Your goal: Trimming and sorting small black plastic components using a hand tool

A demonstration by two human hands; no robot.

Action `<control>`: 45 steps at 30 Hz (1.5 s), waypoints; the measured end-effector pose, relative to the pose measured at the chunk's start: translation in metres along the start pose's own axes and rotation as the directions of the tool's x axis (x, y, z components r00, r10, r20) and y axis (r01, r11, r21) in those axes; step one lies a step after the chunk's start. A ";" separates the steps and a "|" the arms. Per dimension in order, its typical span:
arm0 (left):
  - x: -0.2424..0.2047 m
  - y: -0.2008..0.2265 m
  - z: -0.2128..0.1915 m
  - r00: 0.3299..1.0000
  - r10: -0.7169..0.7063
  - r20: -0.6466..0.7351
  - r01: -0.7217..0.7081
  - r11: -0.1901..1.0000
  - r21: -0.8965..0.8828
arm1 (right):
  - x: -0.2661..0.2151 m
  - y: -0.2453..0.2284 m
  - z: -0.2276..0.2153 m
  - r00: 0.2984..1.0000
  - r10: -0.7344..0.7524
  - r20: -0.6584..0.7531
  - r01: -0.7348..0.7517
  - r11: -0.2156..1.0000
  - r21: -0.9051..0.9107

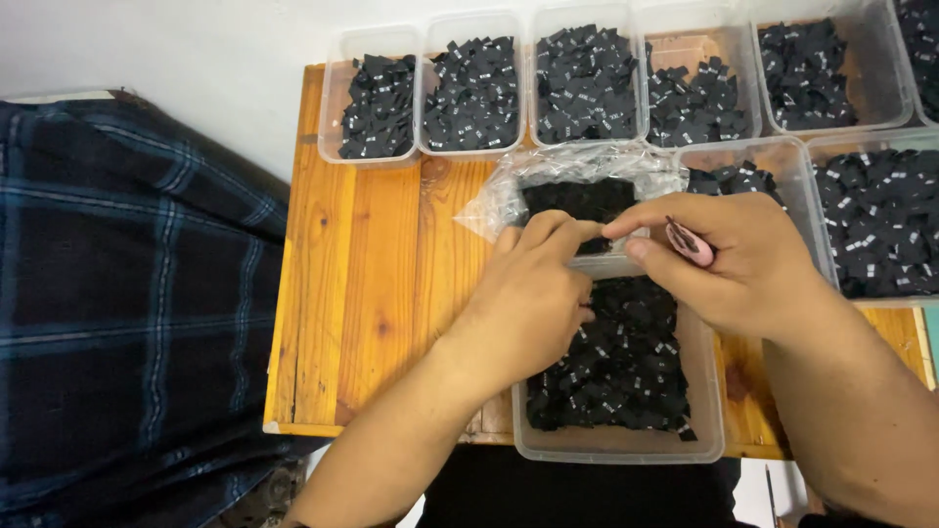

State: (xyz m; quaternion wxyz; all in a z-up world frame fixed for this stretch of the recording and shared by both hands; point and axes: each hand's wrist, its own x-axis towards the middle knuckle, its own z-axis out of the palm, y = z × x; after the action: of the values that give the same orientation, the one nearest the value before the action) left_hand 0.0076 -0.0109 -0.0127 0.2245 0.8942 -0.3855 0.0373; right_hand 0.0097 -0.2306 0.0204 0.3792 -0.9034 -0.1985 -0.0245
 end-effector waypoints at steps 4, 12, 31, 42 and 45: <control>-0.001 0.000 -0.007 1.000 -0.019 -0.022 0.015 0.989 -0.148 | 0.005 -0.002 -0.007 0.988 0.041 0.148 -0.036 0.999 -0.033; -0.006 -0.008 -0.011 0.971 0.054 -0.232 -0.150 0.895 -0.419 | 0.011 -0.003 -0.010 0.911 0.156 0.383 -0.141 0.988 -0.067; -0.019 -0.007 -0.022 0.975 -0.200 -0.097 0.087 0.744 -0.662 | 0.004 -0.002 0.009 0.974 -0.119 0.192 0.115 0.993 0.031; -0.013 -0.003 -0.017 0.943 -0.288 0.168 0.187 0.041 -0.981 | 0.000 0.001 0.016 0.991 -0.118 0.064 0.112 0.989 0.091; -0.014 -0.004 -0.015 0.955 -0.277 0.101 0.129 0.084 -0.988 | -0.001 0.004 0.019 0.986 -0.166 -0.030 0.168 0.981 0.092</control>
State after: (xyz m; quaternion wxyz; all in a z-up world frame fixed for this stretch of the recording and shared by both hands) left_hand 0.0026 0.0070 -0.0043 0.7838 0.5590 -0.1714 -0.2091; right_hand 0.0080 -0.2205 0.0036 0.4203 -0.8643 -0.2703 -0.0571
